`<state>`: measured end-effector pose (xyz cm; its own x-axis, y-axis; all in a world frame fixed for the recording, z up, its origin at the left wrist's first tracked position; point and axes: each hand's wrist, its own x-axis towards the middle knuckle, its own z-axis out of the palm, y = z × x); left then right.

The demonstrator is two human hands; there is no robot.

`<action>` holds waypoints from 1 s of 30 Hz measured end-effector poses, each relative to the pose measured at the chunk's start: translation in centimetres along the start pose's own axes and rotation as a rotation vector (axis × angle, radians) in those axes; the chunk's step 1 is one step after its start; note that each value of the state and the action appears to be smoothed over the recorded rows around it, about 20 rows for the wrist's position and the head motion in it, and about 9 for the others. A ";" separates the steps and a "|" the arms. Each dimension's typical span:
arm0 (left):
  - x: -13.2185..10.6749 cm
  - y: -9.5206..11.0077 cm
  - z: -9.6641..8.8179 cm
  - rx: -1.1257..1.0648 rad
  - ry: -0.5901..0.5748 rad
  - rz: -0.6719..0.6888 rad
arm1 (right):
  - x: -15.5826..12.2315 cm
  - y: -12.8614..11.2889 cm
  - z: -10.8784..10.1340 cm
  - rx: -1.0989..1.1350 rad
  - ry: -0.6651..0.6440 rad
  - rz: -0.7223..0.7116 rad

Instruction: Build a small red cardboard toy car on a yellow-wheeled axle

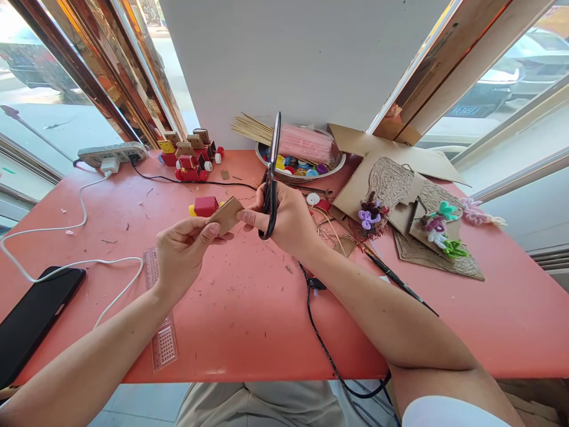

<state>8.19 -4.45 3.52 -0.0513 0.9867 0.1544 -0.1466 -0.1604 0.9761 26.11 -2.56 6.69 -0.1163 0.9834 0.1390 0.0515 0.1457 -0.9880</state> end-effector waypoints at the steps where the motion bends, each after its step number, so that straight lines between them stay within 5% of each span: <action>1: -0.1 0.0 0.0 0.006 -0.003 0.012 | 0.0 -0.1 0.0 -0.009 -0.006 -0.001; 30: -0.4 0.0 -0.3 0.027 -0.079 0.039 | -0.3 -1.5 -0.2 -0.094 -0.097 -0.085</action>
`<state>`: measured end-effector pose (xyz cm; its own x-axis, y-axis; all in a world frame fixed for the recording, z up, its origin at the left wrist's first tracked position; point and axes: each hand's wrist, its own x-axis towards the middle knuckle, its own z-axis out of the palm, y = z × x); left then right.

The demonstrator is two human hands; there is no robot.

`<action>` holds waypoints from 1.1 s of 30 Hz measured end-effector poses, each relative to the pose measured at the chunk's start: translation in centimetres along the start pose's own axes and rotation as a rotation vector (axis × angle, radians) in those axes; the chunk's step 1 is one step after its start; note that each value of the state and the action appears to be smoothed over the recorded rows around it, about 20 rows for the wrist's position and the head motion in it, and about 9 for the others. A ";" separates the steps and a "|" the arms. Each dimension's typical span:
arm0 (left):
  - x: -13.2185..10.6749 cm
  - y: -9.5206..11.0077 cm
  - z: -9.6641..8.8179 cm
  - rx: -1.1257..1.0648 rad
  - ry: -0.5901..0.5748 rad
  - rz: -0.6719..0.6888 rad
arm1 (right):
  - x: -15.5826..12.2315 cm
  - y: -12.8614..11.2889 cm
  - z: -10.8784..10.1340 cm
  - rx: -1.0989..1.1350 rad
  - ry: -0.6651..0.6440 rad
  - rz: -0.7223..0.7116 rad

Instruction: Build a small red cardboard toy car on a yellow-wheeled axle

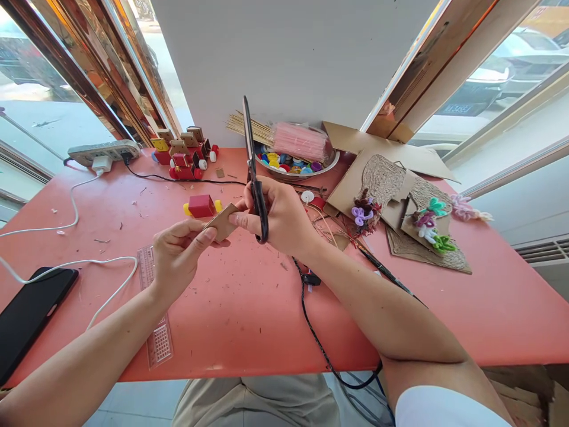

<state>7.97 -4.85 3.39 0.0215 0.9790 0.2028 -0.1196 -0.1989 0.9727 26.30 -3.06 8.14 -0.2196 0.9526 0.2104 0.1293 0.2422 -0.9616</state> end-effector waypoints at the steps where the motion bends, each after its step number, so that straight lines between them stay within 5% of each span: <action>1: 0.2 0.0 -0.2 0.037 -0.034 0.002 | 0.0 -0.1 -0.1 -0.027 -0.003 -0.008; 8: 1.4 -0.1 -1.3 0.276 -0.294 0.149 | -0.5 0.1 -0.4 -0.271 -0.126 -0.031; 14: 1.4 -0.3 -1.7 0.261 -0.345 0.008 | -0.6 0.6 0.2 -0.272 -0.172 -0.016; 18: 2.4 -0.3 -2.1 -0.036 -0.250 -0.105 | -0.1 0.9 0.1 -0.062 -0.125 0.008; 21: 3.0 -0.2 -2.6 -0.329 -0.146 -0.180 | -0.2 1.0 0.2 -0.103 -0.160 0.031; 27: 3.2 0.2 -2.6 -0.581 0.020 -0.268 | -1.8 -0.4 1.6 -0.652 -0.342 0.041; 33: 3.1 0.2 -2.0 -0.663 0.058 -0.236 | -2.6 -1.2 3.0 -1.092 -0.325 0.037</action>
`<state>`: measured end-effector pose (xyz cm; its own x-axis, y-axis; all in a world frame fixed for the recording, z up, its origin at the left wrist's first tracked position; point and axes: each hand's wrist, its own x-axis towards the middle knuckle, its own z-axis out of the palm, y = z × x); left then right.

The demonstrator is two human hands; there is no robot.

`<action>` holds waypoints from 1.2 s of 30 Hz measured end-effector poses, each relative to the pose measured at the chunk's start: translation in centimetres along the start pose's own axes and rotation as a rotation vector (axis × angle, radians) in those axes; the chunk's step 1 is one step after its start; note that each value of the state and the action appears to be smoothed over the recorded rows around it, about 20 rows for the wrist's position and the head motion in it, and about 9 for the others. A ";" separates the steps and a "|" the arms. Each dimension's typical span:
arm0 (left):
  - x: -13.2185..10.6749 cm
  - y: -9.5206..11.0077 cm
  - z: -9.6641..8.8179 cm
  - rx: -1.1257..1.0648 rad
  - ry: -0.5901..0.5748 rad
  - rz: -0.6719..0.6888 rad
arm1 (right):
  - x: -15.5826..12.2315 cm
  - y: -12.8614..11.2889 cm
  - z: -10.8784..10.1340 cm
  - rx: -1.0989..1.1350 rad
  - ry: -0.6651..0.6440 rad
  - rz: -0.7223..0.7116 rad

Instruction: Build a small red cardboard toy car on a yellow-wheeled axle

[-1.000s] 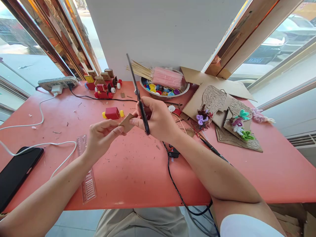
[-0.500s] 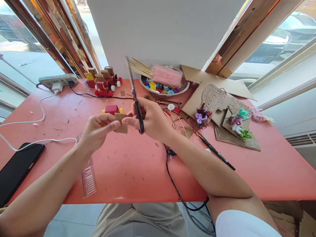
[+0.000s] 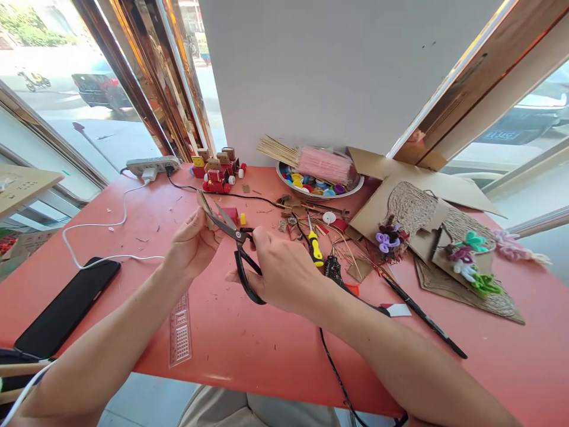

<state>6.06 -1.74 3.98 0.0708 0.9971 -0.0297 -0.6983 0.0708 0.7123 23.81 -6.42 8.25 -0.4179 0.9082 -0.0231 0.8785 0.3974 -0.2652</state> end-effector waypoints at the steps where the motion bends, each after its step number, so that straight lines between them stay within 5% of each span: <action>1: 0.0 -0.1 0.0 0.001 0.001 0.009 | 0.0 -0.1 0.0 -0.027 -0.007 0.007; 25: -0.3 -0.4 -0.4 0.073 -0.032 0.121 | -0.3 -0.4 0.3 -0.072 0.026 -0.009; 36: -0.3 -0.5 -0.5 0.106 0.051 0.134 | 0.0 -0.1 1.2 -0.086 0.050 -0.030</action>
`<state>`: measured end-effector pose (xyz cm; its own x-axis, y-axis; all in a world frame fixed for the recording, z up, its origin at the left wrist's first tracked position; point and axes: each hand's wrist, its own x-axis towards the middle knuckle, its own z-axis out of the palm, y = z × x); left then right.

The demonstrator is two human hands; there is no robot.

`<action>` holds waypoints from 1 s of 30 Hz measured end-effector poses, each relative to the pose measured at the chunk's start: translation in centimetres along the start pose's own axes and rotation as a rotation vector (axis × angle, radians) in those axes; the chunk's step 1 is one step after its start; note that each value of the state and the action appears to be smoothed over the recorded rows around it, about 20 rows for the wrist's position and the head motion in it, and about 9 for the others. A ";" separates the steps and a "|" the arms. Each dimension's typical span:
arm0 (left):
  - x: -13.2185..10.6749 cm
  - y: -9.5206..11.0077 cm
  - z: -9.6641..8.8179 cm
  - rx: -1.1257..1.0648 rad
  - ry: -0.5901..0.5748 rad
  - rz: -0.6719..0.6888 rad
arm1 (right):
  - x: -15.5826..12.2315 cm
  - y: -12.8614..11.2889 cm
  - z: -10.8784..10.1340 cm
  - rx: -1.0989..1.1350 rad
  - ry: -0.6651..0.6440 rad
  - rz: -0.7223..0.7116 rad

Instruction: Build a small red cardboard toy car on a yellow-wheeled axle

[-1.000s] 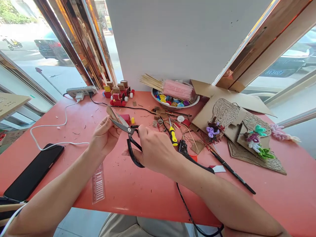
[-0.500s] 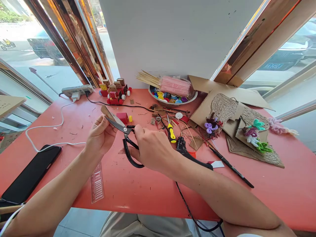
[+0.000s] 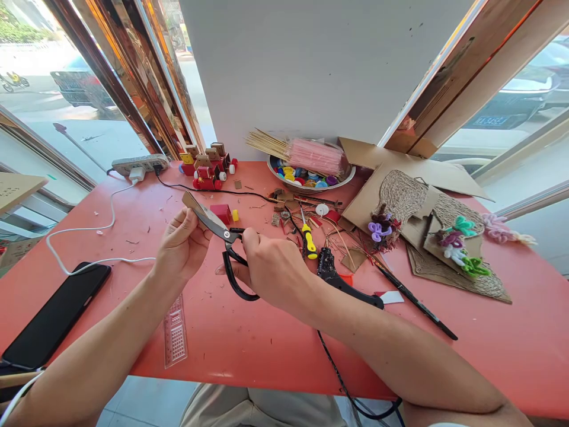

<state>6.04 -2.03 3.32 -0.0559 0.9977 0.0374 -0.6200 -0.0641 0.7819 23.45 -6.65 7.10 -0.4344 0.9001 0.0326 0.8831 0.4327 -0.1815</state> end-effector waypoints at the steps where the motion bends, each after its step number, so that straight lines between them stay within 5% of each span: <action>1: 0.0 -0.1 -0.1 -0.002 -0.002 0.008 | 0.1 0.0 0.0 -0.007 -0.001 -0.001; 30: -0.2 0.0 0.3 0.023 -0.043 0.035 | 0.1 -0.6 -1.2 -0.076 -0.090 0.072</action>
<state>6.32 -2.25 3.48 -0.0429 0.9949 0.0914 -0.6001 -0.0988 0.7938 23.10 -6.73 8.38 -0.3805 0.9223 -0.0670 0.9220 0.3727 -0.1054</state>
